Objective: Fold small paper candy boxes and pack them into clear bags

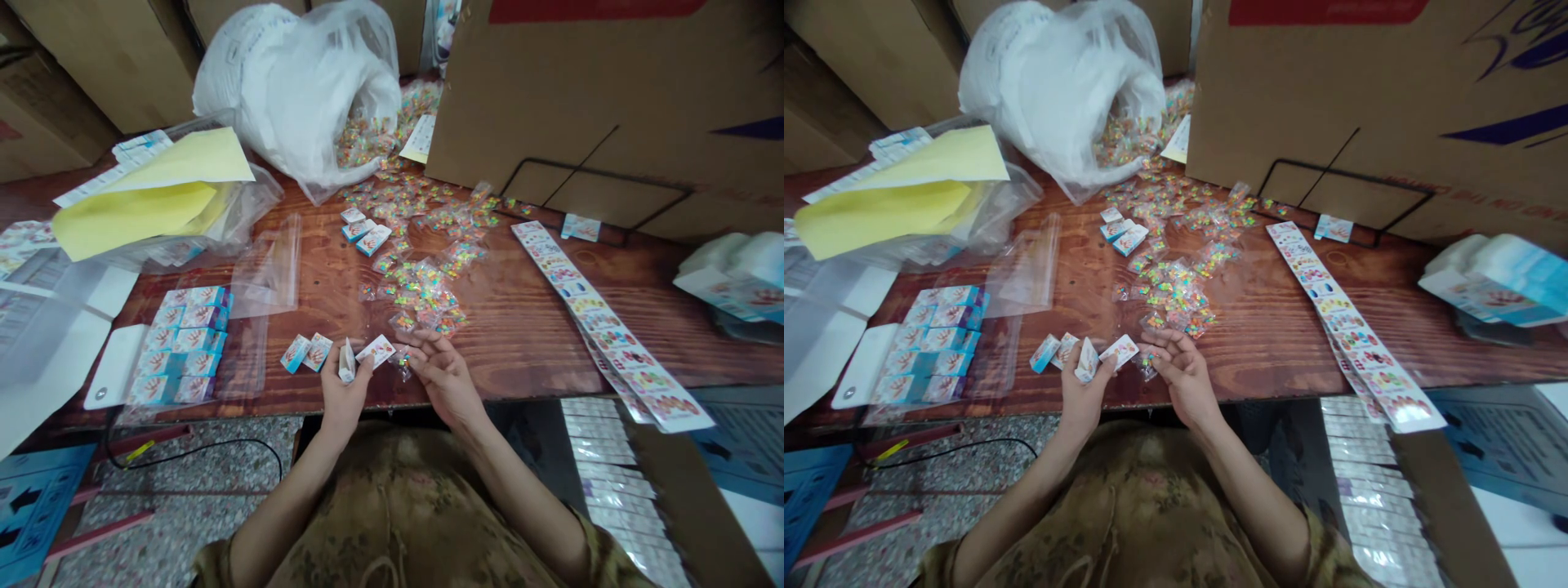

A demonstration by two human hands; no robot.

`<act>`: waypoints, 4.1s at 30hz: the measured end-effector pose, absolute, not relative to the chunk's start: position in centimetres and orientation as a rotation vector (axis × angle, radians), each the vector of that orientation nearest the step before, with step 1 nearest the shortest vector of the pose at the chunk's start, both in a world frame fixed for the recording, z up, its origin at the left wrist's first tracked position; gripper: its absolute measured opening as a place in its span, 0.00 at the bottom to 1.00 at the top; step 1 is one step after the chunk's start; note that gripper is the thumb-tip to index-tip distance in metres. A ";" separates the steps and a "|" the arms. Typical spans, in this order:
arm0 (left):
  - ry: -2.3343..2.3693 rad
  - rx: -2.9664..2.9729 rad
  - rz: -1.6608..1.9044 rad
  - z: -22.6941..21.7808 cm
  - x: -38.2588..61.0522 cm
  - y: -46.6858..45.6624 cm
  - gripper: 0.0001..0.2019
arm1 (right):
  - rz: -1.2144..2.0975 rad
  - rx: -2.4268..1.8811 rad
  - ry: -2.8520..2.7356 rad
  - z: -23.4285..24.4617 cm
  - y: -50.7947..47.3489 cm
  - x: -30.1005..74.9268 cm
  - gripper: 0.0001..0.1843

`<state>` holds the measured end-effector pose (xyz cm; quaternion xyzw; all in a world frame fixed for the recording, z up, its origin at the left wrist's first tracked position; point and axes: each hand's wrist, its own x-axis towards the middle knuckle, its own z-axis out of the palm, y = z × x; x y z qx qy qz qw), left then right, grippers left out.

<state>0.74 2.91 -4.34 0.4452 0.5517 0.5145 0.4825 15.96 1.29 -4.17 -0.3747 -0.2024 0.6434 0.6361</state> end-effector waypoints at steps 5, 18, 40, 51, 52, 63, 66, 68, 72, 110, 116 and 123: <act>1.321 1.076 1.247 -4.2 0.8 2.6 0.14 | 1.414 -0.934 -0.379 -4.6 1.3 16.2 0.15; 1.316 1.405 1.144 -2.3 1.4 1.8 0.09 | 1.429 -1.146 -0.845 -3.2 0.9 15.4 0.13; 1.176 2.341 0.819 -3.2 0.4 1.4 0.24 | 0.656 -1.316 -1.729 1.0 -1.0 17.8 0.09; 1.508 2.143 0.723 -3.5 1.6 1.1 0.24 | 1.316 -1.066 -0.717 0.7 1.8 17.7 0.16; 1.514 2.126 0.718 -3.5 1.7 1.0 0.25 | 1.344 -1.018 -0.720 0.8 1.8 17.6 0.17; 1.510 2.011 0.835 -2.9 1.9 1.0 0.25 | 0.965 -1.205 -1.105 -1.4 -0.3 16.0 0.14; 1.529 2.090 0.827 -2.9 1.9 0.8 0.25 | 0.766 -1.293 -1.260 -0.9 -0.2 16.4 0.14; 1.547 2.163 0.800 -2.9 1.9 0.6 0.25 | 0.734 -1.322 -1.351 -0.4 -0.2 16.6 0.16; 1.578 2.278 0.785 -2.9 1.8 0.6 0.23 | 0.768 -1.328 -1.413 -0.2 -0.4 16.6 0.22; 1.180 2.386 1.062 -2.8 1.4 3.1 0.13 | 0.897 -1.169 -1.308 0.7 0.7 16.5 0.05; 1.406 2.012 0.924 -2.8 1.6 2.9 0.21 | 0.564 -1.149 -1.672 0.9 1.2 17.3 0.12; 1.254 1.723 0.989 -4.1 1.8 2.7 0.21 | 0.668 -1.157 -1.518 0.8 1.0 18.2 0.07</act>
